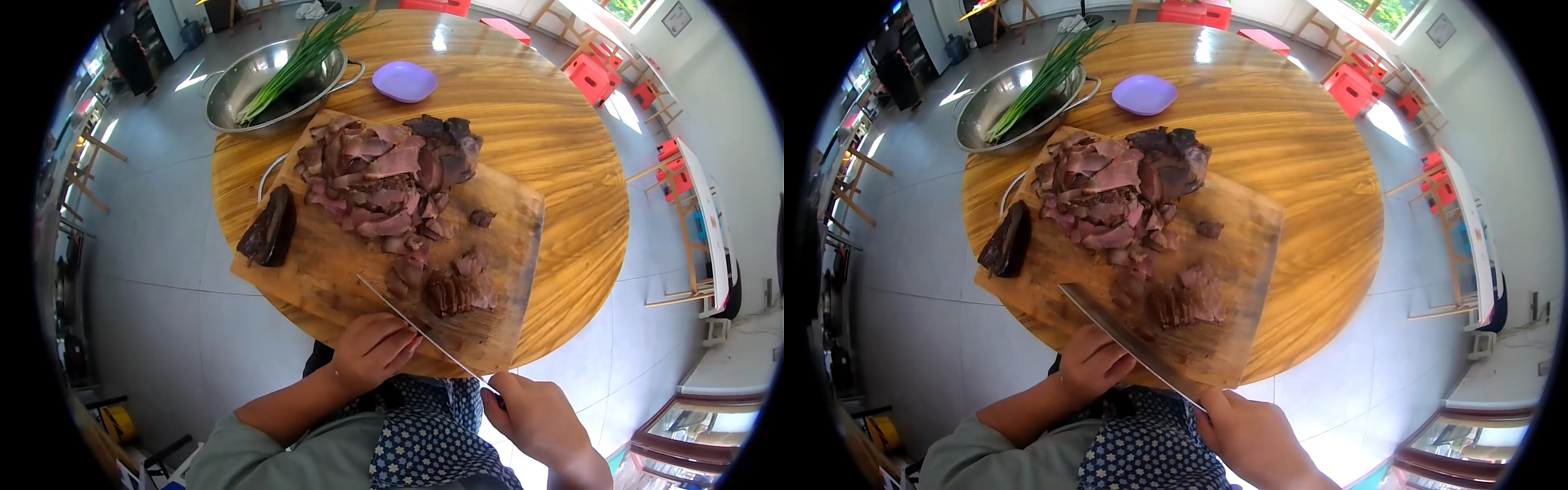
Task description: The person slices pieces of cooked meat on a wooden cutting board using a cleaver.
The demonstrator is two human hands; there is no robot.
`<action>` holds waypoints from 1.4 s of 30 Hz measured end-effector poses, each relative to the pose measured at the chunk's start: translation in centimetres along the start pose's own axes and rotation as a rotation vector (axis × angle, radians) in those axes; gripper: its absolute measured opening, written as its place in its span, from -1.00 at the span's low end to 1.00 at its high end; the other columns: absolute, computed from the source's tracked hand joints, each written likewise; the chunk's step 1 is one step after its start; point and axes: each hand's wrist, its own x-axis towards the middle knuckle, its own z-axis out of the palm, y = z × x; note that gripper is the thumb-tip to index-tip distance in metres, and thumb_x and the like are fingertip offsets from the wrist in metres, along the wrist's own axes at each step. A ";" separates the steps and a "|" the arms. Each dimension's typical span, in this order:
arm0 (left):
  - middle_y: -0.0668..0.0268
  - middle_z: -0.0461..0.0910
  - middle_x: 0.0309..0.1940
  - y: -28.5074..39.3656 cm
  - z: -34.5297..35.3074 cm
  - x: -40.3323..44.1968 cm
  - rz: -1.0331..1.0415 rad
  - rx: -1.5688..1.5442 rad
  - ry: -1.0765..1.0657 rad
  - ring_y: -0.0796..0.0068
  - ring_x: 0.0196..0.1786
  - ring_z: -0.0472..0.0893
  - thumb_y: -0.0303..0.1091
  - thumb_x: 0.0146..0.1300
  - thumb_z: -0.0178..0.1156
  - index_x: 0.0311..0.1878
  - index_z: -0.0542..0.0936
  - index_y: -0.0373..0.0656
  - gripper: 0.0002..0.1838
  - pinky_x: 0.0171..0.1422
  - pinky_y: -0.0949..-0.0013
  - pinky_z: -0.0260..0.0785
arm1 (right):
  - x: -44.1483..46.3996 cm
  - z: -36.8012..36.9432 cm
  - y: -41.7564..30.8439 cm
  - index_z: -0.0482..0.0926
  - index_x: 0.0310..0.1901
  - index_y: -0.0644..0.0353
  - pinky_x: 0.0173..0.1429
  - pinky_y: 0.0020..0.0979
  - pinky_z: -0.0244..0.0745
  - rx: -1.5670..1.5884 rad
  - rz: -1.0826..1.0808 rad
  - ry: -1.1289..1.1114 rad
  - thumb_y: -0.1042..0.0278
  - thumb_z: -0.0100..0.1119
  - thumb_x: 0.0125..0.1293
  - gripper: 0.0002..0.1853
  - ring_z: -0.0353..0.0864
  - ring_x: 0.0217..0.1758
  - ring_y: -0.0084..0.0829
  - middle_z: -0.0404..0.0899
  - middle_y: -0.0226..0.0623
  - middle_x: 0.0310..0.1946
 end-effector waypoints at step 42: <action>0.23 0.67 -0.22 -0.2 0.7 -0.8 -0.042 -0.047 0.047 0.21 -0.21 0.70 -0.53 0.01 0.55 -0.17 0.71 -0.23 -0.72 -0.15 0.26 0.58 | 8.0 -2.2 0.6 0.47 -0.11 0.22 -0.33 0.00 0.49 0.213 -0.167 0.075 0.27 0.19 0.47 -0.80 0.64 -0.39 0.15 0.60 -0.01 -0.50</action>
